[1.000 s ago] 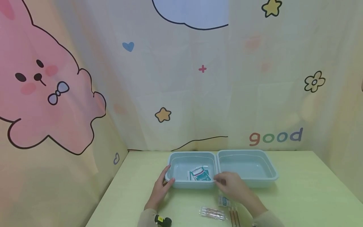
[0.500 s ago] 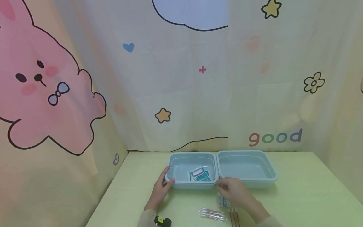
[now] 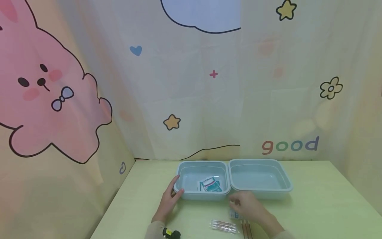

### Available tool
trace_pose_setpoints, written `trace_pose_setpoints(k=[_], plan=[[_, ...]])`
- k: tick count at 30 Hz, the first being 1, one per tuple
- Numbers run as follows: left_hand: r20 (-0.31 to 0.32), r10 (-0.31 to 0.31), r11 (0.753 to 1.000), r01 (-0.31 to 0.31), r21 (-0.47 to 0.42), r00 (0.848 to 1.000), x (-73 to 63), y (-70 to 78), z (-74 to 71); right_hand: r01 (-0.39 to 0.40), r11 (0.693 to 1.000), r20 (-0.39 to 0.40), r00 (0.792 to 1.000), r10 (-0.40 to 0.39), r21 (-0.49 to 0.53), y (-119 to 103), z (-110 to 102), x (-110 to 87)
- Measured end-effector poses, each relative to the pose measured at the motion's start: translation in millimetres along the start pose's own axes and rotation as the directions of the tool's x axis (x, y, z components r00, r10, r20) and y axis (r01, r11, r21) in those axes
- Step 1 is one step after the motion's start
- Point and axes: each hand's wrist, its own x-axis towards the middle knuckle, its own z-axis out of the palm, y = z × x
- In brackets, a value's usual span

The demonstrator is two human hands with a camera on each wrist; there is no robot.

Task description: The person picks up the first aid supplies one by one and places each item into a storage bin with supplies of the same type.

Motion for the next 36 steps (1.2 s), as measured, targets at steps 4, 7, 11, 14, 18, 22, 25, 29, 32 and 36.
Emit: trace_pose_setpoints(k=[4,7,11,14,18,22,25,29,32,36], plan=[[-0.008,-0.003,1.0,0.003,0.008,1.0,-0.7,1.4,0.2,0.006,1.0,0.005,1.0,-0.006,-0.01,0.1,1.2,-1.1],[-0.005,-0.006,1.0,0.006,0.014,1.0,-3.6,8.2,-0.2,0.0,1.0,0.016,1.0,0.0,-0.015,0.4,1.8,-2.0],[0.02,-0.003,1.0,0.003,0.018,1.0,-10.6,25.8,-3.7,-0.001,1.0,0.032,0.999,0.002,-0.029,1.6,3.5,-3.5],[0.032,-0.001,1.0,0.0,0.021,0.999,-14.6,35.8,-6.2,-0.009,0.999,0.04,0.999,0.01,-0.033,2.8,4.9,-4.1],[0.026,-0.001,1.0,0.0,0.019,1.0,-16.2,38.0,-6.1,-0.022,0.999,0.048,0.999,0.024,-0.039,4.3,6.6,-4.2],[0.021,0.004,1.0,-0.004,0.014,1.0,-16.3,36.6,-5.7,-0.049,0.998,0.076,0.996,0.052,-0.046,5.1,7.7,-4.8],[0.019,0.004,1.0,-0.004,0.011,1.0,-16.3,36.6,-5.5,-0.082,0.996,0.11,0.99,0.087,-0.042,5.0,8.1,-5.2],[0.016,0.001,1.0,-0.001,0.009,1.0,-16.7,37.7,-5.2,-0.101,0.994,0.146,0.984,0.104,-0.03,5.1,8.7,-5.1],[0.016,0.001,1.0,-0.002,0.012,1.0,-17.2,38.7,-5.2,-0.087,0.996,0.157,0.983,0.091,-0.033,6.7,9.5,-5.5],[0.02,0.0,1.0,0.0,0.015,1.0,-17.9,40.8,-5.8,-0.068,0.997,0.177,0.982,0.073,-0.033,8.8,10.0,-5.7]])
